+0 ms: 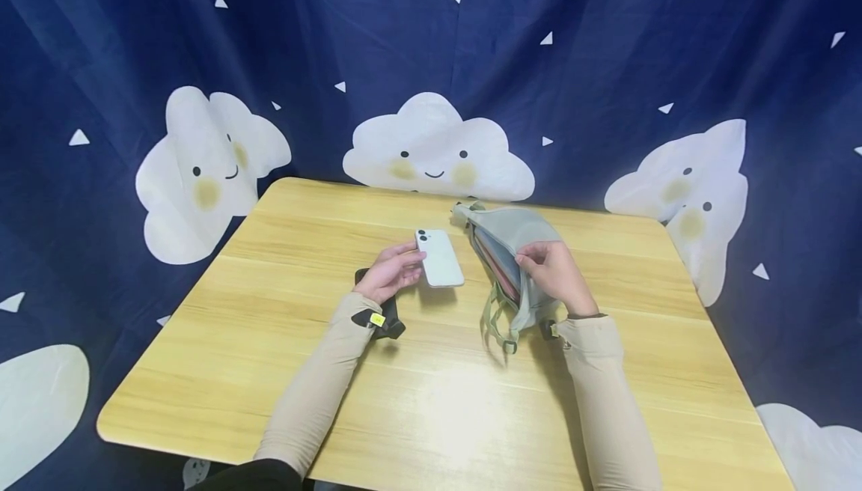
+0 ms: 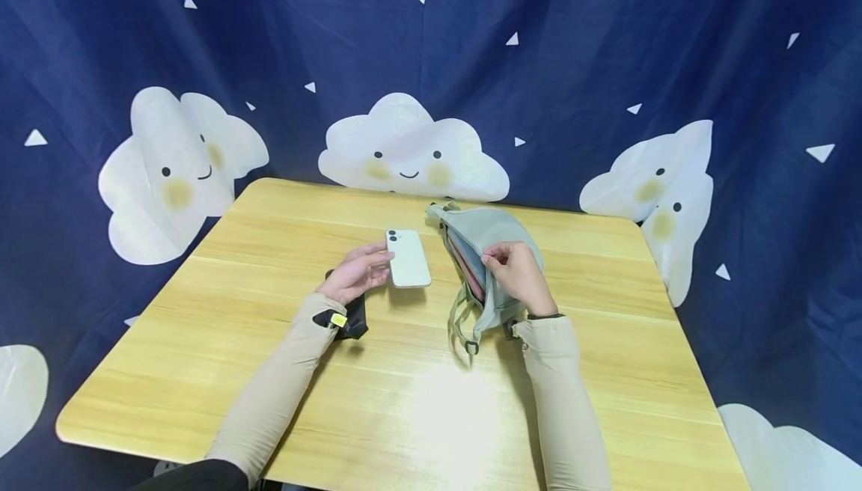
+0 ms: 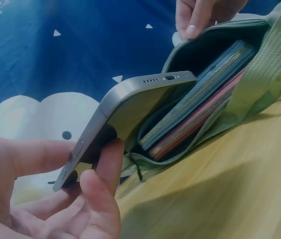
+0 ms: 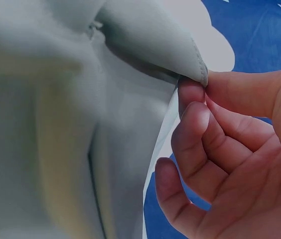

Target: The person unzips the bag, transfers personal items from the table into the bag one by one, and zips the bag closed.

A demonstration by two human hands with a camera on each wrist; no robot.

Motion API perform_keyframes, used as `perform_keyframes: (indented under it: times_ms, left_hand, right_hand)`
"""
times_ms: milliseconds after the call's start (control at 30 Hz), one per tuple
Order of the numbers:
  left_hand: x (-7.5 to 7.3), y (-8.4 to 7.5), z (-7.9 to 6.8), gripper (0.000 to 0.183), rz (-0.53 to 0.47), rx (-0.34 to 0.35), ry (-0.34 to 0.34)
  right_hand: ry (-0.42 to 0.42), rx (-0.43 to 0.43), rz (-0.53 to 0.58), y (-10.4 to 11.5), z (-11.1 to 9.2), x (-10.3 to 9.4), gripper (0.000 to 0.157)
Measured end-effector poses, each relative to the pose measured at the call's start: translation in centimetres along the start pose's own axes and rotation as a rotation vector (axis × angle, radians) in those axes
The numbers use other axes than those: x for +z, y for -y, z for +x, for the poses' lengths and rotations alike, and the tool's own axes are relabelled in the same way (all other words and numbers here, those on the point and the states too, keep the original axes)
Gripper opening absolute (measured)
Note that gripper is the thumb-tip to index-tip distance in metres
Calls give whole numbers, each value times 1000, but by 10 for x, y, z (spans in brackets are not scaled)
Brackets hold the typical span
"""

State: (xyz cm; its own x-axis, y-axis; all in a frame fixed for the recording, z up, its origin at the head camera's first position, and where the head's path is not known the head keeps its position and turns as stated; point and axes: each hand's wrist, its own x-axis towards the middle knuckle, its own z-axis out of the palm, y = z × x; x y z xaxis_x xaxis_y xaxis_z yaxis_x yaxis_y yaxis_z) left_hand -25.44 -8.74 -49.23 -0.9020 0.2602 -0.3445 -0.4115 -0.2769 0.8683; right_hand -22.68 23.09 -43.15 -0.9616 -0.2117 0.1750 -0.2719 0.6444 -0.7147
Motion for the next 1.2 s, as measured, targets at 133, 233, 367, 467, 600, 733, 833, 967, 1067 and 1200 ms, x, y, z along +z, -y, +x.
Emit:
perform_keyframes:
  times_ms: [133,233,367,467,600,733,833,967,1067,1200]
  left_hand:
    - [5,4,5,55,-5,-9,3]
    - [11,7,8,53,0,-10,6]
    - [20,10,11,52,3,-11,10]
    - [27,11,14,52,3,-11,10]
    - [36,13,17,53,13,-8,13]
    - [44,15,21,55,13,-11,24]
    - [48,17,22,55,9,-17,32]
    - [53,17,22,54,10,-18,43]
    - [57,17,22,54,7,-16,50]
    - [61,17,22,55,2,-18,56]
  right_hand:
    - [-1,1,4,0,0,0,17]
    - [-2,-1,6,0,0,0,17]
    - [0,3,5,-1,1,0,17]
    - [0,7,3,-1,1,0,17]
    - [-4,4,-2,-1,1,0,17]
    - [-10,-1,-4,1,0,-1,17]
    - [-12,-2,-2,1,0,-1,16]
    - [-11,-8,7,1,0,0,17]
    - [-10,-11,9,0,0,0,17]
    - [-4,-3,8,0,0,-1,18]
